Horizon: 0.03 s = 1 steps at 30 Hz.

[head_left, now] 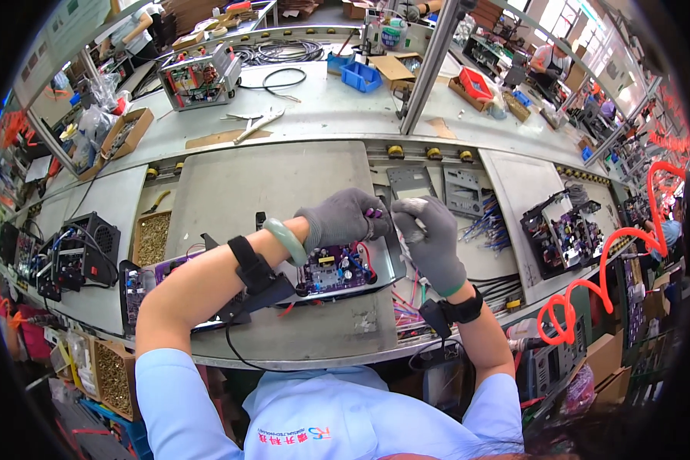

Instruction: Assembling internal components and wiring of an inverter unit on an industrial assembly line.

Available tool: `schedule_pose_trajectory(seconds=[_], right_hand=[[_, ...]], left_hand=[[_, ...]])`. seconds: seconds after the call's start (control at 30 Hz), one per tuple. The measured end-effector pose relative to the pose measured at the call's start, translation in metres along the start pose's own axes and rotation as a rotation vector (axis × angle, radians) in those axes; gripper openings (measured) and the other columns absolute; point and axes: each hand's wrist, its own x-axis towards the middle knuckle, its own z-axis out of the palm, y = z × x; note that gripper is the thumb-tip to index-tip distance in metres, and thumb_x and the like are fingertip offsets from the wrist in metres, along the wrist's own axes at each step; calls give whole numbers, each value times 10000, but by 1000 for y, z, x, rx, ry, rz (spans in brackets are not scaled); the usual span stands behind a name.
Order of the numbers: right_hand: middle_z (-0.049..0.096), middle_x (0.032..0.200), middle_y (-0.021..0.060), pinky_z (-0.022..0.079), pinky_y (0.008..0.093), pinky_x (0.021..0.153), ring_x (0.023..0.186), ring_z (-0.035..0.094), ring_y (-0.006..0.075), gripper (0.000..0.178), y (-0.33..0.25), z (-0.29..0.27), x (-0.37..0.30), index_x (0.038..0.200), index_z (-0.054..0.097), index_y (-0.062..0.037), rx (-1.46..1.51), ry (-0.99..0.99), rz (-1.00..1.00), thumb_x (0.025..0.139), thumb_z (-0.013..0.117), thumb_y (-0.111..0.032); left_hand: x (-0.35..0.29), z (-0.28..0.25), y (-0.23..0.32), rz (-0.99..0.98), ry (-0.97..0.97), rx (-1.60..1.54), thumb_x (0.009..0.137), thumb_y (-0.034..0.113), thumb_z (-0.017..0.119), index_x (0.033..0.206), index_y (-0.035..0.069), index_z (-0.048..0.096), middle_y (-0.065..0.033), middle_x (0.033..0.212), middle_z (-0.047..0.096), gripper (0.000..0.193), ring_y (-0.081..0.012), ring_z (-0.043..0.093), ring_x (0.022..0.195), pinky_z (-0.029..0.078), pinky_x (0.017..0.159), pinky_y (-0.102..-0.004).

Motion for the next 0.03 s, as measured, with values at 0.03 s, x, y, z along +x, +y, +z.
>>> schedule_pose_trajectory(seconds=[0.03], right_hand=[[715, 870, 90, 499, 387, 725, 770, 668, 276, 163, 4, -6, -2, 985, 702, -104, 4, -22, 58, 826, 732, -118]], left_hand=[[3, 7, -5, 4, 56, -144, 857, 285, 736, 1014, 65, 749, -79, 786, 704, 270, -147, 624, 729, 512, 747, -302]])
